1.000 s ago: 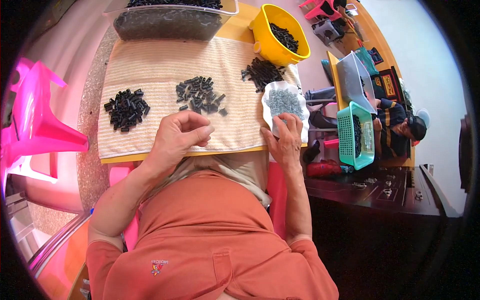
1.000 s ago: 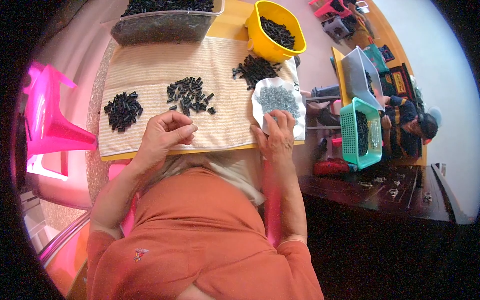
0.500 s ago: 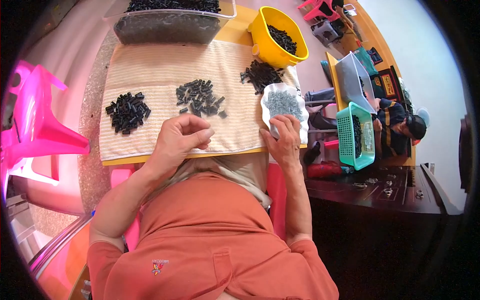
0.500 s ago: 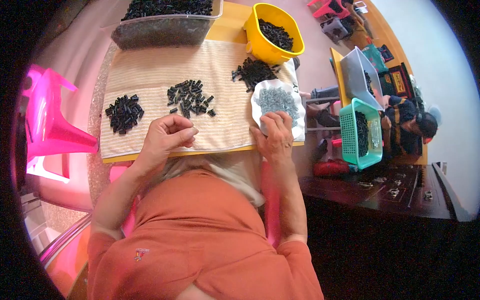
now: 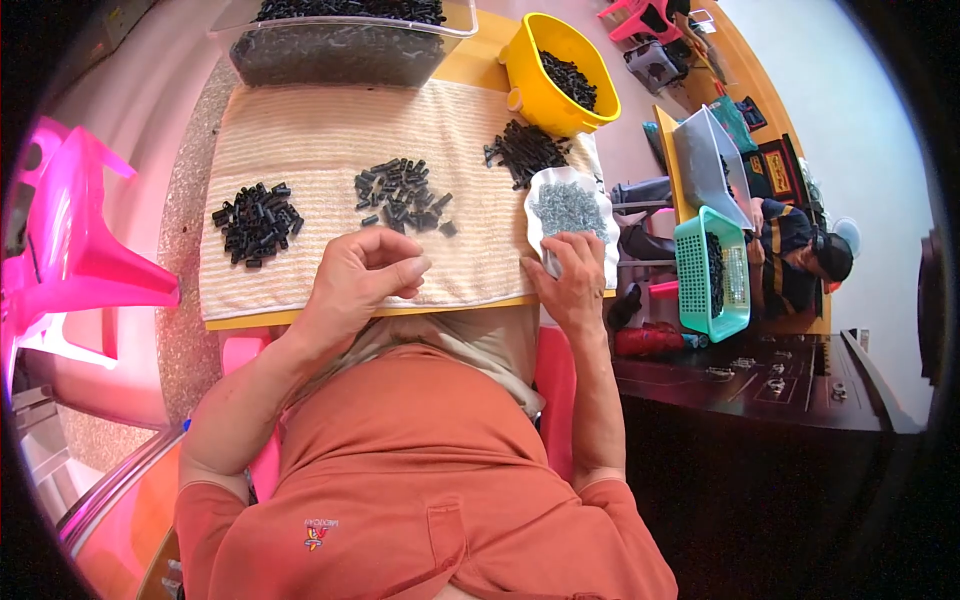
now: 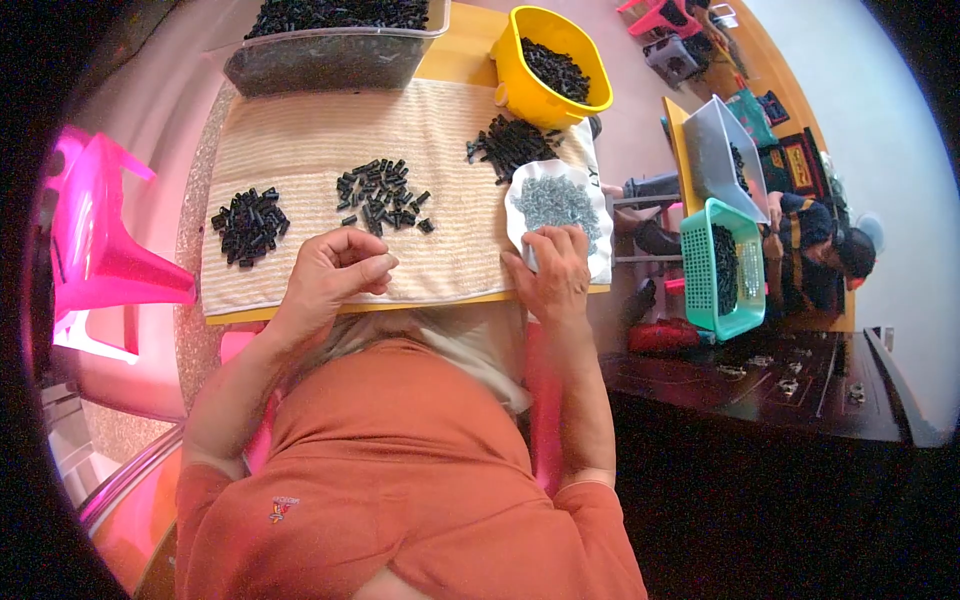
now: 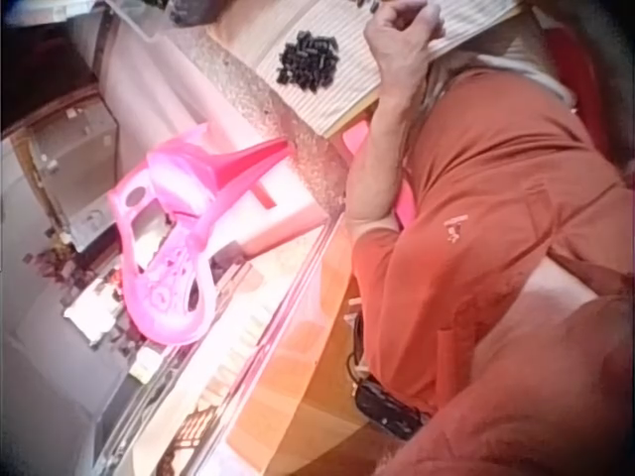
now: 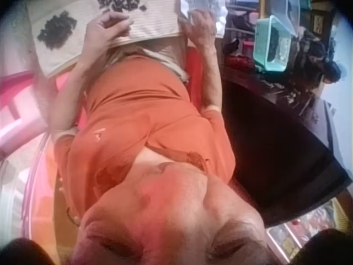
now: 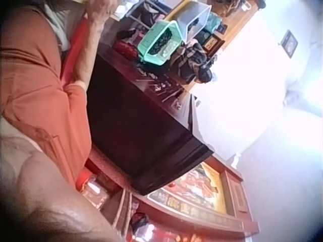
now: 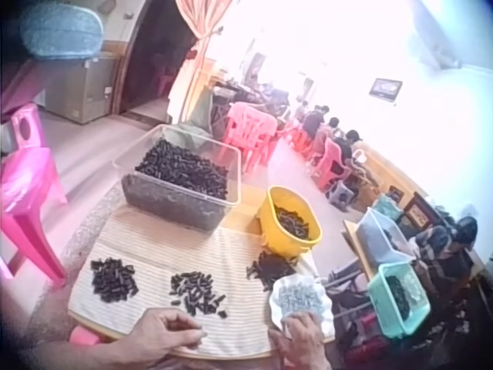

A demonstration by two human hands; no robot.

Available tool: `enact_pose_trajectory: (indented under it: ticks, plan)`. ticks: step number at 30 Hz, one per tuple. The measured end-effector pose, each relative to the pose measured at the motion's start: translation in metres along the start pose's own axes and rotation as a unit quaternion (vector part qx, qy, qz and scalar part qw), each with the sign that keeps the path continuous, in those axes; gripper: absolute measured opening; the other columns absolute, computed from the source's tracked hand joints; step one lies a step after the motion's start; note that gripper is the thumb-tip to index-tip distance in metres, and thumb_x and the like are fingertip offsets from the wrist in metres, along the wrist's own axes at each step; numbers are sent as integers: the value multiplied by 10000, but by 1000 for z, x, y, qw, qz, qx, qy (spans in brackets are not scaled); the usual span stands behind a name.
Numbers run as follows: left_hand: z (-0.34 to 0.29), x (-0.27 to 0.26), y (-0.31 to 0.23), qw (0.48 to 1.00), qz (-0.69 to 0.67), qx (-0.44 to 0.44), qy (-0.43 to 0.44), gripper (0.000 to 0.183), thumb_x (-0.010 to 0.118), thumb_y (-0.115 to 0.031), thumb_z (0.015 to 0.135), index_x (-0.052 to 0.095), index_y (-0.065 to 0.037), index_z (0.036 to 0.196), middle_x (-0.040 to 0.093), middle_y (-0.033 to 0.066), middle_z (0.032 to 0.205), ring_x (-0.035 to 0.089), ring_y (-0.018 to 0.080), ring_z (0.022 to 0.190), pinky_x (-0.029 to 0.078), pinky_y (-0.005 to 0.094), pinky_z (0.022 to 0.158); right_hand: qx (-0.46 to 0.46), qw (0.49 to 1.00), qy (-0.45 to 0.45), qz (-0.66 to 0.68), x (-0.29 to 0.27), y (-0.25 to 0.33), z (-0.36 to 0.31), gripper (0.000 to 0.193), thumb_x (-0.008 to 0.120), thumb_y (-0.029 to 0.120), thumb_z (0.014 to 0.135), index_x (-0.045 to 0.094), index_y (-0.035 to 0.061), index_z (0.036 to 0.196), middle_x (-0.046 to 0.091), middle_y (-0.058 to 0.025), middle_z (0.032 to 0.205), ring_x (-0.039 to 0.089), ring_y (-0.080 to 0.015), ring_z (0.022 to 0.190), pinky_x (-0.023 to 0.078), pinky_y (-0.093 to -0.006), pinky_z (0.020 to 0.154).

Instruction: The person assembles small plastic components by inserting metal pins into black plastic connectors by hand.

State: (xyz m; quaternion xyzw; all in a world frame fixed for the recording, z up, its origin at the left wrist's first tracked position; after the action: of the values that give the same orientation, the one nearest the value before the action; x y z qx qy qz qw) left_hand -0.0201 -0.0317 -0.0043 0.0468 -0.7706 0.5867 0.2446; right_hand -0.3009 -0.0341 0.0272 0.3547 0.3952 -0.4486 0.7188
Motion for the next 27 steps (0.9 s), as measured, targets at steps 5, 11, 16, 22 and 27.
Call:
enact_pose_trajectory:
  ticks: [5,11,16,22,27]
  plan:
    - [0,0,0,1000,-5,0,2,118,708,-80,893,658,-4,968,676,44,841,629,89,744,540,238,688,-15,1000,-12,0,-4,2,-3,289,812,106,690,687,34,940,655,-100,974,560,-332,1002,461,-429,899]
    - [0,0,1,1000,-8,1,0,121,706,-73,894,656,-1,978,677,48,842,632,94,744,542,241,689,-18,1000,-12,13,-6,1,-13,252,782,51,707,690,29,941,652,-99,962,565,-325,985,481,-413,853]
    - [0,0,1,1000,-9,5,2,128,707,-72,893,655,1,985,677,47,843,630,94,744,539,242,692,-36,998,-55,18,-5,3,-24,192,737,26,758,686,30,943,657,-111,919,588,-342,917,489,-435,869]
    - [1,0,2,1000,-14,4,0,127,707,-70,891,655,3,980,676,47,835,626,92,735,533,239,688,-39,995,-86,12,-6,7,-28,146,698,4,796,677,25,939,654,-122,904,604,-355,918,505,-464,883]
    - [1,-1,2,1000,-2,3,6,116,702,-63,891,656,5,973,676,47,838,628,93,737,536,240,688,-38,994,-99,37,-16,20,-21,120,697,-2,810,670,10,927,649,-130,898,604,-355,936,504,-473,926]
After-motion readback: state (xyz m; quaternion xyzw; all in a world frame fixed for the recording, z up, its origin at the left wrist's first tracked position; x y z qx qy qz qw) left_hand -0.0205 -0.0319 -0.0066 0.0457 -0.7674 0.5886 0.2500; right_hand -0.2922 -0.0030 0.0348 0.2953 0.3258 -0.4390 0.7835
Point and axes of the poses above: each hand's wrist, its own z-axis towards the middle knuckle, its own x-axis out of the palm, y = z × x, the point moved 4 cm from there along z, towards the middle knuckle
